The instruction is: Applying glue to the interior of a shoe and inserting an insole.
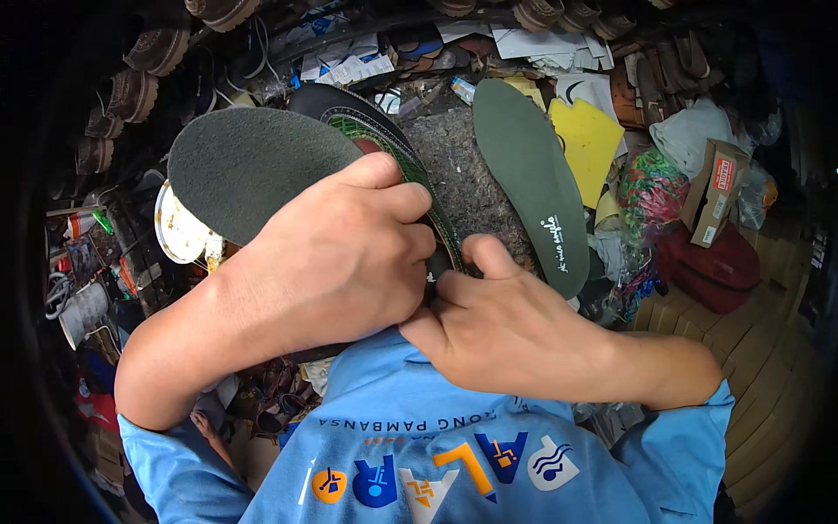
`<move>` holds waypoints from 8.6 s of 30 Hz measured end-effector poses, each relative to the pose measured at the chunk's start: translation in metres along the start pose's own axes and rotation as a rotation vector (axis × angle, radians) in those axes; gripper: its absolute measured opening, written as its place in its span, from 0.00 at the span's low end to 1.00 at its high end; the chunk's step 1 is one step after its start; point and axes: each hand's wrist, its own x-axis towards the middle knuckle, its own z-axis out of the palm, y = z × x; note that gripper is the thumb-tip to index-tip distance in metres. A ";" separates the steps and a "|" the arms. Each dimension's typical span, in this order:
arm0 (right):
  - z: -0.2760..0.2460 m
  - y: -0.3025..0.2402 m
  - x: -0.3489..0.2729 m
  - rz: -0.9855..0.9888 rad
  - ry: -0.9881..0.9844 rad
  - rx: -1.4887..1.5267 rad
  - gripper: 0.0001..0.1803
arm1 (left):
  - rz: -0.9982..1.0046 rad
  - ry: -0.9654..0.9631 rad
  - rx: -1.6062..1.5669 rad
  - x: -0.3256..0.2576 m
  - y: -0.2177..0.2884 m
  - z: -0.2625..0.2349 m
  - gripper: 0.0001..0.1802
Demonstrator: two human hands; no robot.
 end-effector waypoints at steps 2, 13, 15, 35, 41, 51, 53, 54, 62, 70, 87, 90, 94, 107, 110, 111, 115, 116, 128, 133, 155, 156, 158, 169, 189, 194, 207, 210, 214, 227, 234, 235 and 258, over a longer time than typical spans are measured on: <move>0.001 -0.004 0.003 0.008 0.001 -0.044 0.03 | -0.014 0.026 0.002 -0.001 0.000 0.001 0.06; 0.000 -0.006 0.007 -0.085 -0.095 -0.141 0.05 | -0.158 0.255 0.058 -0.010 -0.038 -0.069 0.30; 0.007 -0.011 0.010 -0.054 -0.030 -0.107 0.05 | -0.421 0.126 0.280 -0.014 -0.039 -0.089 0.42; 0.051 -0.026 0.023 0.024 0.082 -0.179 0.07 | -0.506 -0.269 0.074 -0.021 0.096 -0.097 0.32; 0.039 -0.029 0.029 0.087 -0.075 -0.159 0.07 | -0.572 -0.017 0.139 -0.025 0.077 -0.078 0.28; 0.041 -0.029 0.025 0.054 -0.064 -0.202 0.06 | -0.671 -0.051 -0.182 -0.002 0.077 -0.054 0.22; 0.040 -0.030 0.025 0.026 -0.080 -0.204 0.07 | -0.657 -0.060 -0.142 0.000 0.073 -0.039 0.20; 0.040 -0.029 0.025 0.014 -0.125 -0.200 0.07 | -0.702 -0.091 -0.156 0.002 0.067 -0.032 0.22; 0.048 -0.030 0.027 0.081 -0.036 -0.210 0.06 | -0.745 0.032 0.002 -0.013 0.069 -0.064 0.22; 0.032 -0.031 0.026 0.021 -0.167 -0.163 0.07 | -0.580 0.016 0.422 -0.009 0.050 0.008 0.18; 0.057 -0.019 0.034 -0.004 -0.030 -0.107 0.15 | -1.163 -0.243 -0.718 0.029 0.034 0.010 0.60; 0.041 -0.020 0.031 0.030 -0.051 -0.105 0.13 | -1.211 -0.372 -0.735 0.042 0.030 -0.007 0.56; 0.031 -0.024 0.027 0.035 -0.144 -0.131 0.10 | -0.785 -0.366 -0.474 0.013 0.026 -0.010 0.25; 0.028 -0.025 0.032 0.074 -0.172 -0.085 0.08 | -0.851 -0.585 -0.184 0.048 0.010 0.020 0.18; 0.022 -0.027 0.032 0.077 -0.230 -0.119 0.08 | -0.864 -0.544 -0.152 0.036 0.009 0.022 0.19; 0.024 -0.027 0.030 0.061 -0.193 -0.113 0.07 | -0.876 -0.529 -0.151 0.040 0.010 0.028 0.19; 0.026 -0.019 0.031 0.046 -0.146 -0.069 0.07 | -0.930 -0.457 -0.139 0.051 -0.003 0.042 0.21; 0.028 -0.018 0.031 0.042 -0.148 -0.072 0.07 | -0.943 -0.436 -0.133 0.047 -0.004 0.043 0.21; 0.025 -0.015 0.030 0.010 -0.130 -0.089 0.07 | -1.082 -0.209 -0.081 0.042 -0.027 0.074 0.26; 0.032 -0.018 0.027 0.002 -0.139 -0.124 0.07 | -1.120 -0.123 -0.047 0.034 -0.020 0.089 0.28; 0.037 -0.041 0.024 -0.107 0.127 -0.091 0.05 | -0.981 0.391 0.746 -0.128 -0.168 0.288 0.36; 0.042 -0.028 0.023 -0.057 0.120 -0.089 0.05 | -0.943 0.394 0.713 -0.106 -0.179 0.301 0.36; 0.048 -0.019 0.020 0.010 0.127 -0.077 0.05 | -0.899 0.343 0.645 -0.078 -0.188 0.304 0.35; 0.048 -0.021 0.021 0.046 0.080 -0.054 0.05 | -0.865 0.035 0.456 -0.051 -0.155 0.242 0.29; 0.051 -0.018 0.022 0.047 0.129 -0.061 0.06 | -0.740 -0.477 0.165 0.023 -0.094 0.105 0.18; 0.055 -0.017 0.022 0.059 0.153 -0.102 0.05 | -0.709 -0.587 0.089 0.043 -0.068 0.071 0.16; 0.052 -0.023 -0.002 0.062 0.065 -0.177 0.07 | -0.674 -0.558 -0.459 0.026 0.047 -0.041 0.13; 0.037 -0.022 -0.006 0.046 0.093 -0.188 0.07 | -0.558 -0.086 -0.190 -0.027 0.049 -0.041 0.15; 0.013 0.009 -0.003 -0.141 0.390 -0.276 0.05 | -0.799 0.226 -0.564 -0.058 0.068 -0.034 0.19; -0.012 0.046 0.044 -0.126 -0.243 -0.217 0.07 | -0.650 -0.156 -0.203 -0.034 0.062 0.025 0.16; -0.018 0.041 0.047 -0.100 -0.371 -0.125 0.08 | -0.591 -0.164 -0.226 -0.038 0.060 0.028 0.16; -0.018 0.041 0.045 -0.095 -0.375 -0.125 0.08 | -0.586 -0.162 -0.229 -0.038 0.061 0.030 0.16; 0.004 0.030 0.016 -0.135 -0.247 -0.041 0.06 | -0.668 0.008 -0.448 -0.028 0.093 0.043 0.07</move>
